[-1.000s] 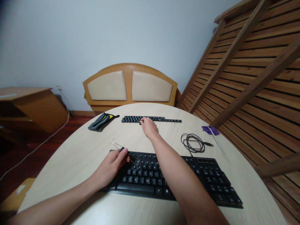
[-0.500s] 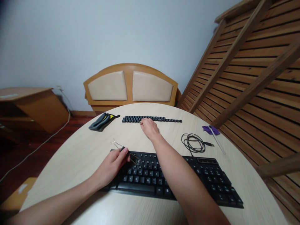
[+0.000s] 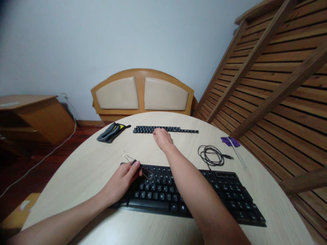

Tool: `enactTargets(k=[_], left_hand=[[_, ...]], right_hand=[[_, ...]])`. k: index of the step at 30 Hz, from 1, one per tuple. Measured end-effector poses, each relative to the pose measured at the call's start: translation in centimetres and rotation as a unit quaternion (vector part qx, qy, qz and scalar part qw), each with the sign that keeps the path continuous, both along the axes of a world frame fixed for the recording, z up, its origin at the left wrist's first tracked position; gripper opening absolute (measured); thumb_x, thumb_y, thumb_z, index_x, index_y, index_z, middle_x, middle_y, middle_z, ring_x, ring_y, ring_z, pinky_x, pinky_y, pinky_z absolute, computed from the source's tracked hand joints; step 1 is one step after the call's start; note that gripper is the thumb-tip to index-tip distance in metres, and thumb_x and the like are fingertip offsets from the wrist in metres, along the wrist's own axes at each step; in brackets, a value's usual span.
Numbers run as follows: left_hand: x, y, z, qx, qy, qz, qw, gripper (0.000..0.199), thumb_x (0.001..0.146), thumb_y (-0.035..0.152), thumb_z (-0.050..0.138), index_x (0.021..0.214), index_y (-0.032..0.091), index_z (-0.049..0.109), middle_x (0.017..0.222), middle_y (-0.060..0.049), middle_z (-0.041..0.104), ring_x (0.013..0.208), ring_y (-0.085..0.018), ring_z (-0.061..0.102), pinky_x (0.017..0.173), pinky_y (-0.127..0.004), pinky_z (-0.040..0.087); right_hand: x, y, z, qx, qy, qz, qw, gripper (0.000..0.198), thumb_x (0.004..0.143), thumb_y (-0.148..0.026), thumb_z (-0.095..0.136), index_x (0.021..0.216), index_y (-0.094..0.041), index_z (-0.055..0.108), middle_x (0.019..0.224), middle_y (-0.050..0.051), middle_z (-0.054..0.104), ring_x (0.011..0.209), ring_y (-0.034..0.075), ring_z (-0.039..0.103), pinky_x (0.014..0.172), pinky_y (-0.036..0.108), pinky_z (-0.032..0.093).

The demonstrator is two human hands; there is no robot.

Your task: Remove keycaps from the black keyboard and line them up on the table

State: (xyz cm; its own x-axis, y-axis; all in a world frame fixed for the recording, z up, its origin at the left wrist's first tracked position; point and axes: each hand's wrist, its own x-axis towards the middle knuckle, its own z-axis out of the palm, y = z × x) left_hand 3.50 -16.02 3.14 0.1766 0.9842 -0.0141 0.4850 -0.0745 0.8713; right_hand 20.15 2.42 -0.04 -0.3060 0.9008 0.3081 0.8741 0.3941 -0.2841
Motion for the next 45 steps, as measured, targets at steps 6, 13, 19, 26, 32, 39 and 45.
enactTargets(k=[6, 13, 19, 26, 32, 39, 45], left_hand=[[-0.1, -0.1, -0.2, -0.003, -0.001, 0.001, 1.000, 0.053, 0.096, 0.053, 0.033, 0.069, 0.017, 0.060, 0.055, 0.002, 0.046, 0.055, -0.016, 0.045, 0.056, -0.027, 0.031], [0.0, 0.0, 0.0, -0.004, 0.004, 0.002, 1.000, 0.053, 0.096, 0.053, 0.033, 0.069, 0.017, 0.061, 0.054, 0.002, 0.046, 0.054, -0.016, 0.043, 0.055, -0.027, 0.031], [-0.1, 0.1, -0.1, 0.002, 0.004, -0.002, 1.000, 0.053, 0.096, 0.054, 0.033, 0.068, 0.017, 0.060, 0.057, 0.001, 0.049, 0.056, -0.017, 0.046, 0.055, -0.026, 0.031], [-0.1, 0.2, -0.2, 0.010, 0.018, -0.001, 1.000, 0.054, 0.096, 0.053, 0.031, 0.068, 0.017, 0.060, 0.056, 0.000, 0.051, 0.056, -0.018, 0.047, 0.055, -0.026, 0.031], [0.1, 0.0, 0.0, 0.011, 0.046, -0.003, 0.999, 0.054, 0.095, 0.053, 0.031, 0.067, 0.018, 0.061, 0.055, 0.000, 0.053, 0.056, -0.019, 0.049, 0.057, -0.027, 0.032], [0.3, 0.0, 0.3, 0.015, 0.073, -0.009, 0.997, 0.054, 0.096, 0.052, 0.031, 0.067, 0.018, 0.061, 0.056, -0.001, 0.054, 0.056, -0.019, 0.050, 0.057, -0.028, 0.033], [0.0, 0.1, 0.2, 0.013, 0.101, -0.001, 0.995, 0.054, 0.095, 0.053, 0.032, 0.067, 0.018, 0.061, 0.056, -0.002, 0.055, 0.057, -0.020, 0.051, 0.057, -0.028, 0.033]], right_hand=[[-0.1, 0.2, -0.1, 0.000, 0.003, -0.001, 1.000, 0.022, 0.091, -0.019, 0.054, 0.097, -0.025, 0.074, 0.130, 0.001, 0.064, 0.117, 0.023, 0.058, 0.101, 0.033, 0.043], [-0.1, -0.1, 0.0, -0.007, 0.004, -0.002, 1.000, 0.021, 0.091, -0.019, 0.055, 0.098, -0.025, 0.074, 0.132, 0.001, 0.062, 0.120, 0.022, 0.057, 0.103, 0.033, 0.041], [0.0, -0.6, 1.6, -0.012, -0.011, 0.008, 1.000, 0.021, 0.087, -0.014, 0.058, 0.098, -0.023, 0.073, 0.135, 0.004, 0.060, 0.125, 0.024, 0.053, 0.106, 0.036, 0.039], [1.3, -4.7, 5.0, -0.037, -0.037, 0.062, 0.997, 0.025, 0.081, -0.018, 0.066, 0.105, -0.021, 0.071, 0.129, 0.007, 0.063, 0.120, 0.027, 0.057, 0.103, 0.039, 0.041], [4.6, -13.0, 5.4, -0.096, -0.014, 0.135, 0.986, 0.028, 0.088, -0.036, 0.062, 0.113, -0.024, 0.069, 0.128, 0.006, 0.064, 0.120, 0.026, 0.057, 0.104, 0.040, 0.042], [7.3, -18.1, 4.4, -0.211, 0.011, 0.199, 0.957, 0.090, 0.071, -0.065, 0.070, 0.148, -0.030, 0.039, 0.151, 0.006, 0.041, 0.137, 0.031, 0.039, 0.114, 0.048, 0.031], [6.5, -18.6, 2.8, -0.183, 0.022, 0.192, 0.964, 0.100, 0.067, -0.071, 0.069, 0.150, -0.028, 0.034, 0.154, 0.007, 0.036, 0.139, 0.033, 0.033, 0.115, 0.050, 0.027]])
